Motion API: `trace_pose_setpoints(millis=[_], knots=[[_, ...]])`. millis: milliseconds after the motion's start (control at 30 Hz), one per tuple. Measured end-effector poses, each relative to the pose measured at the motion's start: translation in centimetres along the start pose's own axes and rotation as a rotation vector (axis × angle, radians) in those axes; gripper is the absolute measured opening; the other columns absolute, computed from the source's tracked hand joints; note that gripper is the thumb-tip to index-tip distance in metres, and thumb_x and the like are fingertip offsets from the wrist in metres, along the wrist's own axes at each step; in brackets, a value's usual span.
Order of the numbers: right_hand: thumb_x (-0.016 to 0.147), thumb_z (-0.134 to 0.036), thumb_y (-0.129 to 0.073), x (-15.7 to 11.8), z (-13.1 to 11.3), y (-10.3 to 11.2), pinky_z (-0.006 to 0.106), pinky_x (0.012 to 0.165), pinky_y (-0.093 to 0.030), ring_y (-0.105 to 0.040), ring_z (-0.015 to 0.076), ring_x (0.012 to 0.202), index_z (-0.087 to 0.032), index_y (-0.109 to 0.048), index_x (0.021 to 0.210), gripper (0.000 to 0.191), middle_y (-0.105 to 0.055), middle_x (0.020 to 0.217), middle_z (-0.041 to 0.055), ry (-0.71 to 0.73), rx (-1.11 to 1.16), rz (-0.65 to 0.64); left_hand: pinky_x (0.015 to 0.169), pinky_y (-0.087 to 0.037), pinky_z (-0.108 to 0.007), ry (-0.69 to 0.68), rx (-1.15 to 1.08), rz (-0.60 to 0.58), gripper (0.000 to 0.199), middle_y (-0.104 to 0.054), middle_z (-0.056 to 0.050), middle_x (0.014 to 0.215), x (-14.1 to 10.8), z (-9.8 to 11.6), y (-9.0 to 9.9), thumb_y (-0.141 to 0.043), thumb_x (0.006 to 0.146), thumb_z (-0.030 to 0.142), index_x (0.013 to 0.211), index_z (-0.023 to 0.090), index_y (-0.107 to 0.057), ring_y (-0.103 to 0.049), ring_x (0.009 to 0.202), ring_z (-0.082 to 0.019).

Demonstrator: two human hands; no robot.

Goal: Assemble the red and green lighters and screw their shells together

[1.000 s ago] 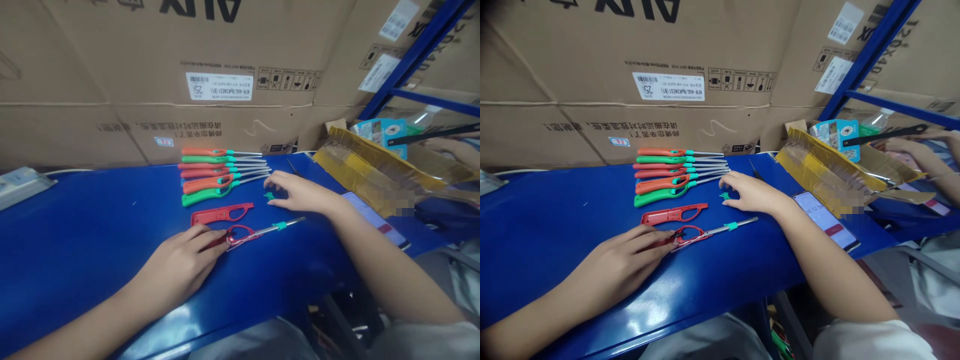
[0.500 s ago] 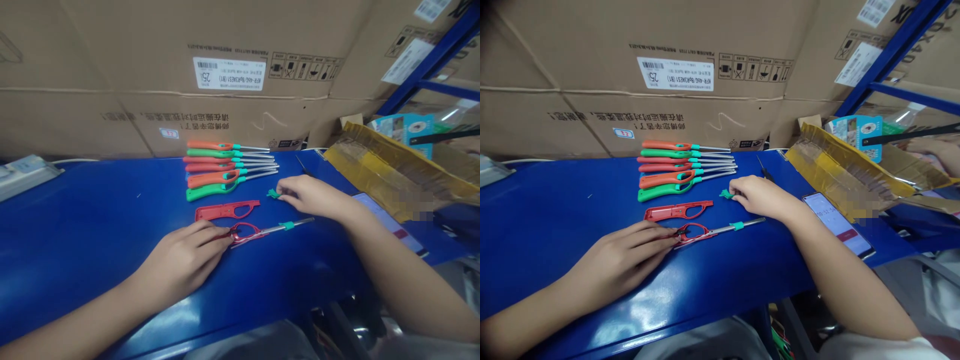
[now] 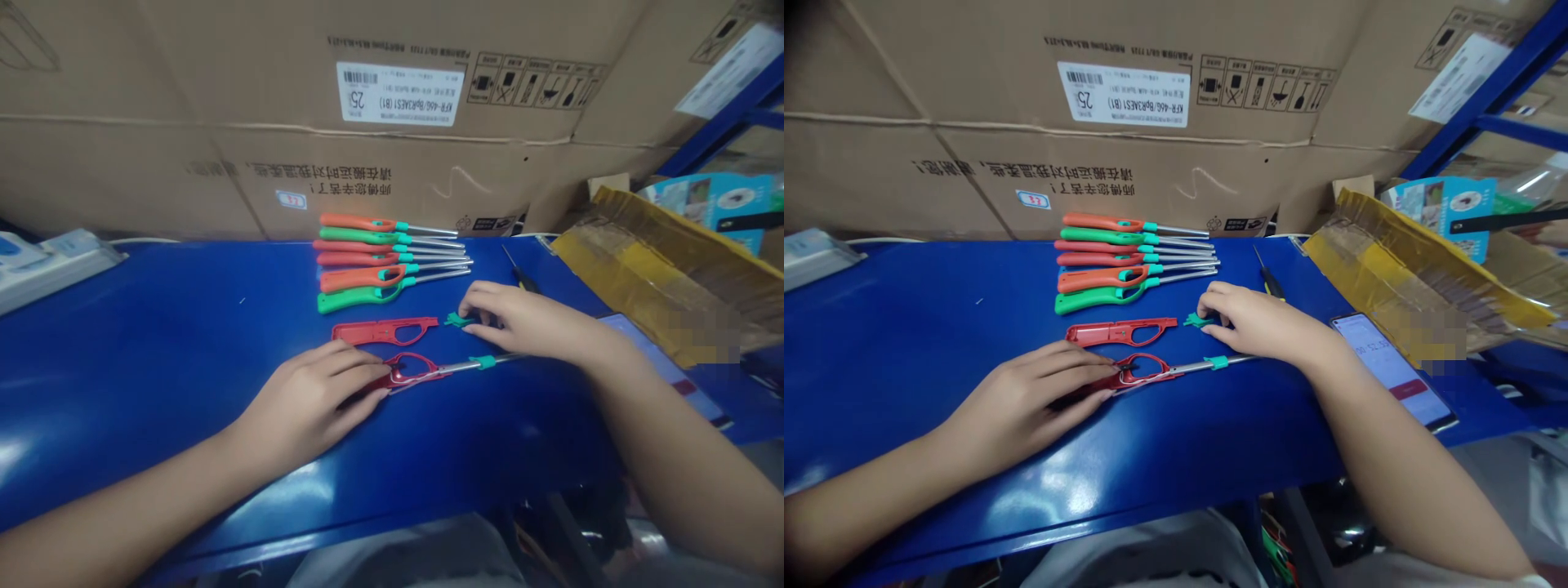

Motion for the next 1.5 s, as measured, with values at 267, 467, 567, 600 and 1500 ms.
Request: trace_pose_setpoints(millis=[267, 467, 567, 600, 1500], knots=[[0.094, -0.020, -0.056, 0.8, -1.1, 0.3, 0.030, 0.069, -0.043, -0.059, 0.0183, 0.074, -0.020, -0.061, 0.083, 0.012, -0.067, 0.083, 0.0046, 0.060, -0.040, 0.068, 0.093, -0.056, -0.035, 0.012, -0.016, -0.024, 0.021, -0.075, -0.003, 0.114, 0.1, -0.1, -0.1, -0.061, 0.098, 0.024, 0.117, 0.022, -0.070, -0.070, 0.102, -0.019], [0.092, -0.021, -0.061, 0.4, -0.9, 1.0, 0.029, 0.063, -0.043, -0.061, 0.0166, 0.067, -0.020, -0.065, 0.088, 0.006, -0.070, 0.079, 0.0025, 0.002, -0.024, 0.126, 0.093, -0.056, -0.036, 0.031, -0.053, -0.029, 0.021, -0.075, -0.005, 0.114, 0.1, -0.2, -0.1, -0.059, 0.099, 0.023, 0.117, 0.021, -0.070, -0.069, 0.101, -0.020], [0.093, -0.020, -0.059, 0.3, -1.1, 1.0, 0.030, 0.069, -0.047, -0.065, 0.0182, 0.075, -0.018, -0.070, 0.099, 0.012, -0.073, 0.088, 0.0053, 0.020, -0.032, 0.125, 0.093, -0.055, -0.036, 0.035, -0.052, -0.034, 0.022, -0.075, -0.004, 0.113, 0.2, -0.2, -0.2, -0.059, 0.099, 0.024, 0.117, 0.021, -0.069, -0.069, 0.101, -0.020], [0.094, -0.020, -0.058, 0.3, -1.2, 1.0, 0.031, 0.072, -0.049, -0.066, 0.0189, 0.078, -0.018, -0.071, 0.103, 0.016, -0.074, 0.093, 0.0066, 0.036, -0.038, 0.118, 0.092, -0.055, -0.036, 0.035, -0.050, -0.035, 0.022, -0.075, -0.004, 0.113, 0.2, -0.1, -0.2, -0.059, 0.099, 0.024, 0.118, 0.022, -0.069, -0.069, 0.101, -0.020], [0.097, -0.019, -0.055, 0.2, -0.7, 1.1, 0.038, 0.086, -0.057, -0.069, 0.0220, 0.093, -0.016, -0.076, 0.106, 0.024, -0.069, 0.107, 0.0118, 0.132, -0.081, 0.148, 0.091, -0.054, -0.038, 0.050, -0.039, -0.052, 0.023, -0.074, -0.002, 0.116, 0.2, -0.4, -0.3, -0.059, 0.099, 0.024, 0.121, 0.023, -0.067, -0.068, 0.102, -0.021]])
Point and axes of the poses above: each hand's wrist, its own x-axis towards the middle knuckle, its own y-axis out of the back of the hand, z = x × y, the point moved 8 cm from there along x, towards the middle knuckle
